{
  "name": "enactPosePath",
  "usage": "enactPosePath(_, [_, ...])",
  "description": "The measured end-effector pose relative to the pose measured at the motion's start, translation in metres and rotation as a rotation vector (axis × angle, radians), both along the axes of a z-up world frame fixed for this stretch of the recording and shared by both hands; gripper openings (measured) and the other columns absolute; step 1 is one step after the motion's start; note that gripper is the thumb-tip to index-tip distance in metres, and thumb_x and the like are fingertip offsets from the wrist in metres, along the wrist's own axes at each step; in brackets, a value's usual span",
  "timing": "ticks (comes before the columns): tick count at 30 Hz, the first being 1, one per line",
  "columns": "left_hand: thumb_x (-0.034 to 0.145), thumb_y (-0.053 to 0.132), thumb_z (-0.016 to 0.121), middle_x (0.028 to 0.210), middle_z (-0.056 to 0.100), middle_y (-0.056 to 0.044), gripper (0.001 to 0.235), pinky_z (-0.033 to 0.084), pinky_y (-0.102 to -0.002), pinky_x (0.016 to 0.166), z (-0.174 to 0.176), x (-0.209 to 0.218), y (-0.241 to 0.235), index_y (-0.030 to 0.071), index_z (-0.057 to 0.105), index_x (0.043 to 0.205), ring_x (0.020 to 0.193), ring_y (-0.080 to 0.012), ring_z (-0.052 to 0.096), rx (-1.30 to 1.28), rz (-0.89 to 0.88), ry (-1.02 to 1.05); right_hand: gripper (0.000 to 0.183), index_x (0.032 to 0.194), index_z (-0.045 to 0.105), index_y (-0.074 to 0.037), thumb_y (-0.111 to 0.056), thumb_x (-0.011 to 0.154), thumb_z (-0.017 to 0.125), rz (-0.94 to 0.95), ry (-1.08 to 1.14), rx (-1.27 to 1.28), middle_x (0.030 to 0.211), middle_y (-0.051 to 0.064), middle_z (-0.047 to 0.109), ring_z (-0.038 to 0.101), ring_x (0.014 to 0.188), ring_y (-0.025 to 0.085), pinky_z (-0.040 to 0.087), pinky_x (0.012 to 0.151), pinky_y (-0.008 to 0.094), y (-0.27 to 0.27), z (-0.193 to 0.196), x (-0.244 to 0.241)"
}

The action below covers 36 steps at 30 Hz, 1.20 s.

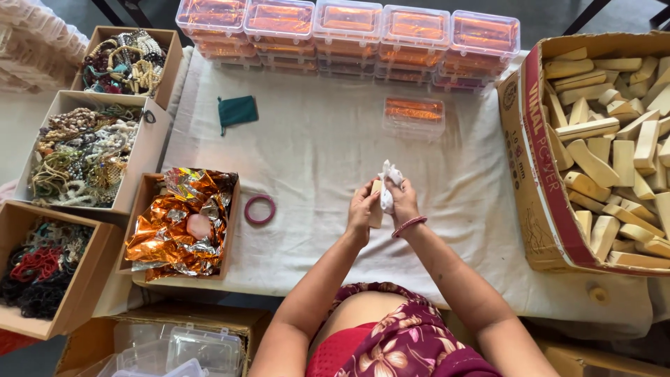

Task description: The person wipes a small wooden block with a white cloth, holding it in their left hand and rubbing it with their right. They rotate the block to clean different sides and edges, then place it on the table before picking it up again to continue wiping.

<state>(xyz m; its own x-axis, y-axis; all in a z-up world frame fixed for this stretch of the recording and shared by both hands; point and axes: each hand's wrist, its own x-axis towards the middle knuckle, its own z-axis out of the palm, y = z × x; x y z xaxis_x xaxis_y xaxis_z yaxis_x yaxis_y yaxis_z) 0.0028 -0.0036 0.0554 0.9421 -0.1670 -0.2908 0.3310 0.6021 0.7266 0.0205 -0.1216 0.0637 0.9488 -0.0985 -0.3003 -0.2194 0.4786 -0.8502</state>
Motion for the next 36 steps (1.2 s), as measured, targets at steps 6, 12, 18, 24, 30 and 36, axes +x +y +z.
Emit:
enactPosePath(6, [0.106, 0.012, 0.05, 0.126, 0.062, -0.008, 0.039, 0.052, -0.033, 0.092, -0.041, 0.018, 0.008, 0.005, 0.055, 0.144, 0.109, -0.0187, 0.058, -0.093, 0.253, -0.048, 0.032, 0.129, 0.059, -0.012, -0.022, 0.099, 0.063, 0.208, 0.251, -0.149, 0.1, 0.002, 0.069, 0.064, 0.078, 0.013, 0.049, 0.058, 0.031, 0.025, -0.037, -0.044])
enactPosePath(12, [0.104, 0.011, 0.051, 0.128, 0.065, -0.005, 0.037, 0.049, -0.027, 0.099, -0.028, -0.003, -0.003, 0.006, 0.056, 0.14, 0.116, -0.0136, 0.061, -0.026, 0.103, 0.018, 0.035, 0.128, 0.059, -0.008, -0.022, 0.097, 0.066, 0.103, 0.171, -0.054, 0.106, 0.002, 0.073, 0.073, 0.089, 0.011, 0.062, 0.072, 0.028, 0.0, -0.025, -0.008])
enactPosePath(18, [0.104, 0.012, 0.049, 0.125, 0.065, -0.008, 0.037, 0.051, -0.03, 0.098, -0.053, 0.02, 0.002, 0.005, 0.057, 0.139, 0.113, -0.0168, 0.062, 0.017, 0.239, -0.09, 0.035, 0.127, 0.061, -0.01, -0.022, 0.095, 0.068, 0.174, 0.203, -0.058, 0.1, 0.002, 0.072, 0.071, 0.082, 0.012, 0.059, 0.064, 0.029, 0.018, -0.051, -0.034])
enactPosePath(24, [0.106, 0.021, 0.049, 0.129, 0.067, -0.003, 0.035, 0.049, -0.029, 0.1, -0.061, 0.021, 0.005, 0.007, 0.062, 0.135, 0.115, -0.0134, 0.062, 0.113, 0.165, 0.02, 0.029, 0.12, 0.063, -0.006, -0.023, 0.098, 0.072, 0.067, 0.223, -0.206, 0.086, 0.002, 0.067, 0.058, 0.063, 0.011, 0.041, 0.047, 0.03, 0.004, -0.092, -0.011])
enactPosePath(30, [0.094, 0.024, 0.067, 0.13, 0.067, -0.006, 0.034, 0.046, -0.042, 0.097, -0.053, 0.0, 0.021, 0.02, 0.07, 0.128, 0.117, -0.0272, 0.061, 1.553, -0.011, -0.544, 0.025, 0.116, 0.067, -0.005, -0.012, 0.094, 0.077, -0.239, 0.003, -0.472, 0.099, 0.003, 0.069, 0.064, 0.086, 0.012, 0.055, 0.076, 0.029, -0.047, -0.058, 0.017])
enactPosePath(36, [0.085, 0.011, 0.064, 0.12, 0.065, -0.01, 0.071, 0.055, -0.038, 0.093, -0.061, -0.005, 0.041, 0.014, 0.053, 0.155, 0.111, -0.0288, 0.063, 1.701, -0.095, -0.552, 0.04, 0.12, 0.077, -0.009, 0.005, 0.084, 0.07, -0.059, -0.165, -0.83, 0.125, 0.015, 0.052, 0.062, 0.114, 0.024, 0.054, 0.097, 0.031, -0.035, -0.051, -0.001])
